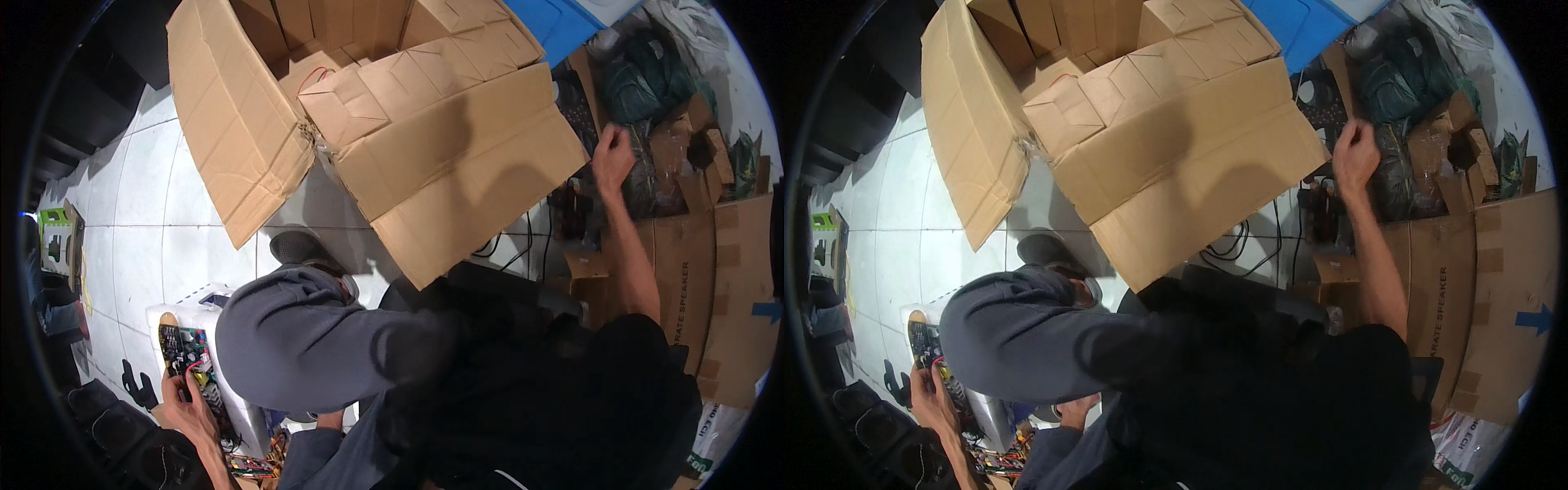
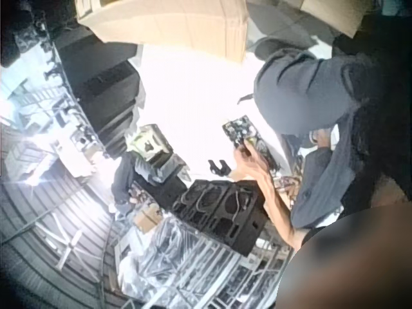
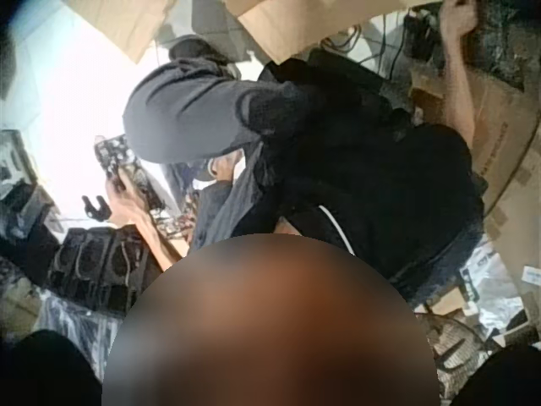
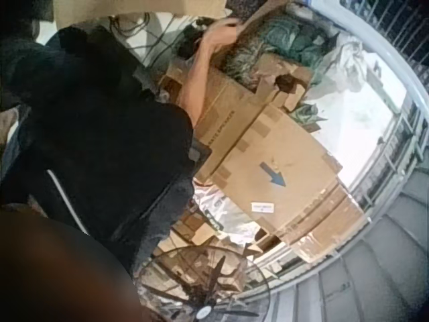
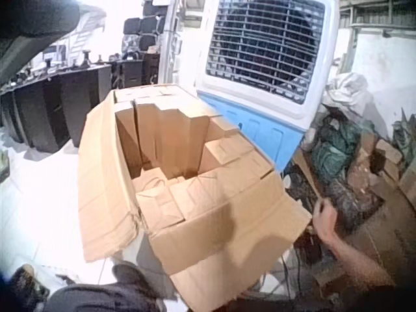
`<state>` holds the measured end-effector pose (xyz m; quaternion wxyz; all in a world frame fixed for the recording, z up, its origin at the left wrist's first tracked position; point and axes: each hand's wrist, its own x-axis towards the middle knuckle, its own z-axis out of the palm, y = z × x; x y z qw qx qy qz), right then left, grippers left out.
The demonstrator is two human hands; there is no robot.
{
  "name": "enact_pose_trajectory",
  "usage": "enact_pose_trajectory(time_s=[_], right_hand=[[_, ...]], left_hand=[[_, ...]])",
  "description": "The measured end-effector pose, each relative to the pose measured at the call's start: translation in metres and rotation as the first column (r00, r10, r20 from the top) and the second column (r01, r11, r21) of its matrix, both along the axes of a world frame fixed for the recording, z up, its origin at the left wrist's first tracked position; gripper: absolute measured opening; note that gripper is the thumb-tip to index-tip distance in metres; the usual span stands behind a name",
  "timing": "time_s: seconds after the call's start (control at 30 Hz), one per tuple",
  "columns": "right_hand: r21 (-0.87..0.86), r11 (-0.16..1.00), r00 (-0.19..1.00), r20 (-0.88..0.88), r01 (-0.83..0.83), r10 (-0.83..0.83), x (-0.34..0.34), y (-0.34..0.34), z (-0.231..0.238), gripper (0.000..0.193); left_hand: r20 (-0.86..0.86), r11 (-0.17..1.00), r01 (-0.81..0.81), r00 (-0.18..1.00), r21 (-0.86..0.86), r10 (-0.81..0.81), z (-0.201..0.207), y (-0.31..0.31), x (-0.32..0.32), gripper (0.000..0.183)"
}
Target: The person sits on the floor and works on a circuit board, using a hot glue gun to apply glue to components. They handle wires and small parts while seated among boxes and electronic equipment.
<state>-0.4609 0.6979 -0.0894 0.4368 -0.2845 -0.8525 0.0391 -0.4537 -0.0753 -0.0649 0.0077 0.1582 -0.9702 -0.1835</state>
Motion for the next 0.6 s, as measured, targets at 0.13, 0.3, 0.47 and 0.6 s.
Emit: enact_pose_trajectory(time_s=[0.13, 0.3, 0.47, 0.6], right_hand=[[-0.155, 0.969, 0.481, 0.876, 0.19, 0.046, 0.054, 0.017, -0.102, 0.032], [-0.541, 0.612, 0.202, 0.632, -0.577, 0.748, 0.061, -0.011, -0.225, 0.044], [-0.638, 0.586, 0.176, 0.588, -0.499, 0.789, 0.009, -0.103, -0.234, 0.042], [-0.622, 0.632, 0.112, 0.666, -0.462, 0.738, -0.009, -0.129, -0.242, 0.042]], left_hand=[[-0.168, 0.993, 0.08, 0.984, 0.085, -0.064, -0.007, -0.005, 0.006, 0.018], [-0.171, 0.987, 0.135, 0.978, 0.085, -0.119, -0.018, -0.004, -0.003, 0.016], [-0.191, 0.987, 0.161, 0.969, 0.016, -0.155, -0.01, -0.005, 0.005, 0.017], [-0.193, 0.985, 0.166, 0.966, -0.046, -0.172, -0.014, 0.004, 0.003, 0.021]])
